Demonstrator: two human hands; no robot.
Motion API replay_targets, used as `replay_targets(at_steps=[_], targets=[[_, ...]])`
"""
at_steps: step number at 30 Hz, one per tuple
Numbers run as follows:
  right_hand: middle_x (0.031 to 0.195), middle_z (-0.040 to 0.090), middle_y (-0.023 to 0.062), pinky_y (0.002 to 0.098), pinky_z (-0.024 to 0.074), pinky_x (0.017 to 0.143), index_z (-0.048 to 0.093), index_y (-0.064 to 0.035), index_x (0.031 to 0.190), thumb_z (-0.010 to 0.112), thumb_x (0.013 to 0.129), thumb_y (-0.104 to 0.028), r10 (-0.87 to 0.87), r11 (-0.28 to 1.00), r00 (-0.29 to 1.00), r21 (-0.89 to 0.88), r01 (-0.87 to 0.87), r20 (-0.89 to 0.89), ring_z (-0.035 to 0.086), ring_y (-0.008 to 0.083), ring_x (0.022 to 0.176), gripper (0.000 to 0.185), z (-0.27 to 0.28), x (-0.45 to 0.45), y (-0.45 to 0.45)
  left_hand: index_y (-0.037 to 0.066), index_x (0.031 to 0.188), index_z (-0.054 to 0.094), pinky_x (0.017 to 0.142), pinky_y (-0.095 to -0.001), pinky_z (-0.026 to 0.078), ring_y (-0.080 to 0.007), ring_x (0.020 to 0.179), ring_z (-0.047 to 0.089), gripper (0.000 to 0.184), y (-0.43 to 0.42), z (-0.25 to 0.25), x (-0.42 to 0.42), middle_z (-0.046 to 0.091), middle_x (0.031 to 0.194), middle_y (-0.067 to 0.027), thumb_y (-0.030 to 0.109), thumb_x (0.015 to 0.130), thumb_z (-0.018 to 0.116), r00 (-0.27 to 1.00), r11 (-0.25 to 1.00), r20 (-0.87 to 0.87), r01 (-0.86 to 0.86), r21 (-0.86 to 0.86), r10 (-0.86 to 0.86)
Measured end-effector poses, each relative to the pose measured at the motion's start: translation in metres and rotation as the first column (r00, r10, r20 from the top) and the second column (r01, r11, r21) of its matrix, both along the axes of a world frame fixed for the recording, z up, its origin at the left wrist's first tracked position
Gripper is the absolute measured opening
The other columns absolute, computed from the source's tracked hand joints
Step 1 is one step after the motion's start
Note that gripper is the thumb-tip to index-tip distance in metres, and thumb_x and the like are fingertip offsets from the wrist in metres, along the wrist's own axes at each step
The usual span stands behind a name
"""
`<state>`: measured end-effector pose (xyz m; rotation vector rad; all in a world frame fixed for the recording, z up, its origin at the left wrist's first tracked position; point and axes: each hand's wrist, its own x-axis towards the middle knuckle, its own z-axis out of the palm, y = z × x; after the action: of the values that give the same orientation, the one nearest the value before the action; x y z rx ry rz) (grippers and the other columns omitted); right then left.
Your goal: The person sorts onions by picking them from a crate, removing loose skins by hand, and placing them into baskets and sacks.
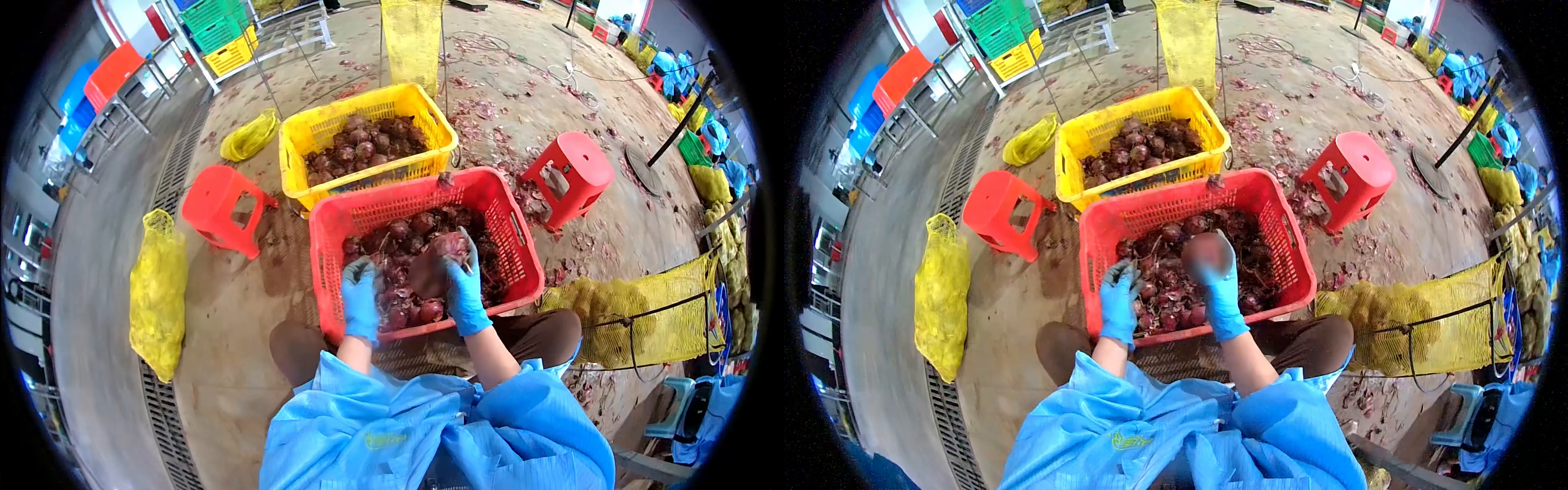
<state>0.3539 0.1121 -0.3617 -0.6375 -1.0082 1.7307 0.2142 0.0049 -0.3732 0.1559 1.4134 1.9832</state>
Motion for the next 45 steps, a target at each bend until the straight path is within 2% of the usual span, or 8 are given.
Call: replay_targets(at_steps=[4,11,18,25,27,35,40,45], targets=[[0.127,0.044,0.0086,0.0340,0.0381,0.099,0.037,-0.0090,0.131,0.072,0.070,-0.009,-0.090,0.946,0.980,0.324,0.029,0.176,0.046,0.0197,0.112,0.070,0.025,0.005,-0.004,0.006,0.137,0.028,0.094,-0.0359,0.038,-0.0203,0.113,0.046,0.076,0.000,-0.011,-0.007,0.039,0.132,-0.0125,0.039,0.080,0.065,0.914,0.900,-0.385,-0.053,-0.432,-0.131],[0.125,0.045,0.0156,0.0382,0.0366,0.097,0.037,-0.0036,0.130,0.067,0.067,-0.007,-0.251,0.725,0.880,0.681,-0.104,0.402,0.046,0.0303,0.112,0.070,0.032,0.000,-0.016,0.005,0.131,0.039,0.087,-0.0233,0.040,-0.0123,0.099,0.051,0.054,0.028,0.060,0.028,0.052,0.116,-0.0052,0.039,0.091,0.050,0.842,0.815,-0.001,0.521,0.254,-0.539],[0.122,0.046,0.0190,0.0395,0.0339,0.100,0.038,-0.0015,0.128,0.066,0.061,-0.007,-0.153,0.663,0.892,0.714,-0.226,0.425,0.043,0.0342,0.117,0.073,0.029,-0.003,-0.006,0.000,0.122,0.047,0.095,-0.0303,0.037,-0.0176,0.106,0.049,0.039,0.035,0.060,0.041,0.053,0.116,-0.0096,0.022,0.091,0.048,0.800,0.872,-0.391,0.489,-0.015,-0.455],[0.112,0.048,0.0162,0.0372,0.0397,0.091,0.040,-0.0054,0.128,0.067,0.059,-0.003,-0.453,0.600,0.848,0.798,0.061,0.276,0.049,0.0303,0.106,0.074,0.113,0.089,0.034,0.016,0.140,0.026,0.093,-0.0347,0.038,-0.0233,0.117,0.045,0.065,0.058,0.102,0.059,0.035,0.137,-0.0115,0.049,0.088,0.047,0.702,0.662,-0.107,0.703,0.259,-0.704],[0.091,0.055,0.0086,0.0336,0.0454,0.075,0.043,-0.0033,0.124,0.066,0.062,0.000,-0.795,0.287,0.597,0.933,0.217,0.106,0.054,0.0188,0.079,0.066,0.135,0.147,0.063,0.017,0.140,0.027,0.092,-0.0354,0.038,-0.0238,0.116,0.045,0.065,0.055,0.092,0.051,0.036,0.137,-0.0118,0.050,0.087,0.047,0.718,0.719,-0.169,0.692,0.069,-0.675],[0.098,0.059,0.0058,0.0242,0.0501,0.066,0.051,-0.0056,0.110,0.062,0.080,-0.005,-0.944,-0.212,0.026,0.668,0.713,-0.328,0.059,0.0146,0.083,0.032,0.263,0.426,0.089,0.016,0.127,0.045,0.070,-0.0303,0.043,-0.0185,0.095,0.055,0.047,0.007,-0.058,-0.021,0.050,0.121,-0.0058,0.038,0.086,0.055,0.871,0.765,0.008,0.435,-0.475,-0.490],[0.103,0.057,0.0078,0.0276,0.0485,0.072,0.053,-0.0034,0.109,0.057,0.085,-0.012,-0.865,0.326,0.004,0.555,0.766,0.502,0.057,0.0152,0.088,0.026,0.232,0.503,0.106,0.005,0.124,0.046,0.080,-0.0311,0.043,-0.0196,0.101,0.054,0.046,-0.018,-0.129,-0.064,0.053,0.117,-0.0085,0.032,0.087,0.054,0.863,0.712,-0.064,0.369,-0.598,-0.501],[0.125,0.051,0.0136,0.0340,0.0388,0.097,0.046,-0.0015,0.126,0.040,0.094,-0.016,-0.895,0.353,0.421,0.814,0.461,0.150,0.051,0.0226,0.112,0.036,0.235,0.492,0.129,-0.005,0.123,0.046,0.093,-0.0345,0.040,-0.0266,0.109,0.051,0.053,-0.027,-0.054,-0.026,0.053,0.121,-0.0187,0.026,0.081,0.057,0.749,0.632,-0.293,0.210,-0.746,-0.594]])
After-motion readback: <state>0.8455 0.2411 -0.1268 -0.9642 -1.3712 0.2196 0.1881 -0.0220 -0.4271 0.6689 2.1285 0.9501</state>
